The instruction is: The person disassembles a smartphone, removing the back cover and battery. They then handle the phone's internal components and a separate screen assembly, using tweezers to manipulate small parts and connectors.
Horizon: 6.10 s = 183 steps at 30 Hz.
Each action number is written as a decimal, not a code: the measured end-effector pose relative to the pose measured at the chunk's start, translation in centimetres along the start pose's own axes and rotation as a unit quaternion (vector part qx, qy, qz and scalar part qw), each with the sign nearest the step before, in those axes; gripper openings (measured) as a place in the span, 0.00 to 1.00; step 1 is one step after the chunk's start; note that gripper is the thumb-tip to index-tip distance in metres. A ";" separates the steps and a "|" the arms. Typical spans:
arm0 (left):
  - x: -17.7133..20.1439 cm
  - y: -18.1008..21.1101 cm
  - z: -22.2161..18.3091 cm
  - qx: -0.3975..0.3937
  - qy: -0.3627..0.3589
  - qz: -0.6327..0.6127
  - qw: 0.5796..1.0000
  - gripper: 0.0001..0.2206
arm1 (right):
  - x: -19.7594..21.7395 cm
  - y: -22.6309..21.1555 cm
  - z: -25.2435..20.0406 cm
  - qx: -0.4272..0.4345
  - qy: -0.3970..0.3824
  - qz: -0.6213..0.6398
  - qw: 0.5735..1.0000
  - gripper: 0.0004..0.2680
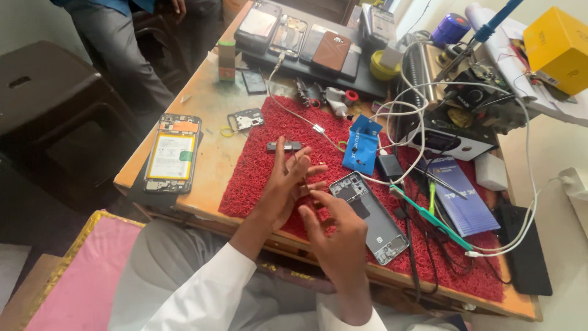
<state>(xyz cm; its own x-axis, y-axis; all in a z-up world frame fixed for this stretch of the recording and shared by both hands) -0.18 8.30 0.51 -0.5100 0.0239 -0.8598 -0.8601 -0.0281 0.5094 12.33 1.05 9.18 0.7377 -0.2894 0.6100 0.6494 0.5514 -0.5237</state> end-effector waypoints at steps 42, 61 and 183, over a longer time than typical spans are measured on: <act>1.2 0.2 0.2 -0.002 -0.064 -0.176 0.982 0.33 | 6.7 7.8 -2.4 -0.090 -0.108 -0.269 0.953 0.25; 1.0 0.6 -0.1 -0.013 -0.065 -0.164 0.984 0.32 | 4.5 9.2 -3.4 -0.131 0.044 -0.068 0.988 0.19; -0.4 1.4 1.9 -0.047 -0.004 0.076 0.996 0.35 | 4.3 15.8 -5.3 -0.171 0.063 0.463 0.867 0.24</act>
<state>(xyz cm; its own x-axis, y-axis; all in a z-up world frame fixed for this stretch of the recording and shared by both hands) -1.20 10.19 1.66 -0.6347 0.0193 -0.7725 -0.7681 -0.1249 0.6280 26.79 4.40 0.38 0.9726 0.0582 -0.2250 -0.2313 0.3354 -0.9132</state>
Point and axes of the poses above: each hand's wrist, its own z-axis towards the middle knuckle, its own x-axis out of the back of the hand, y = z × x, the point moved 8 cm from there along z, towards the middle knuckle, and after that the axes turned 13 degrees about -z, right-handed, at the moved point
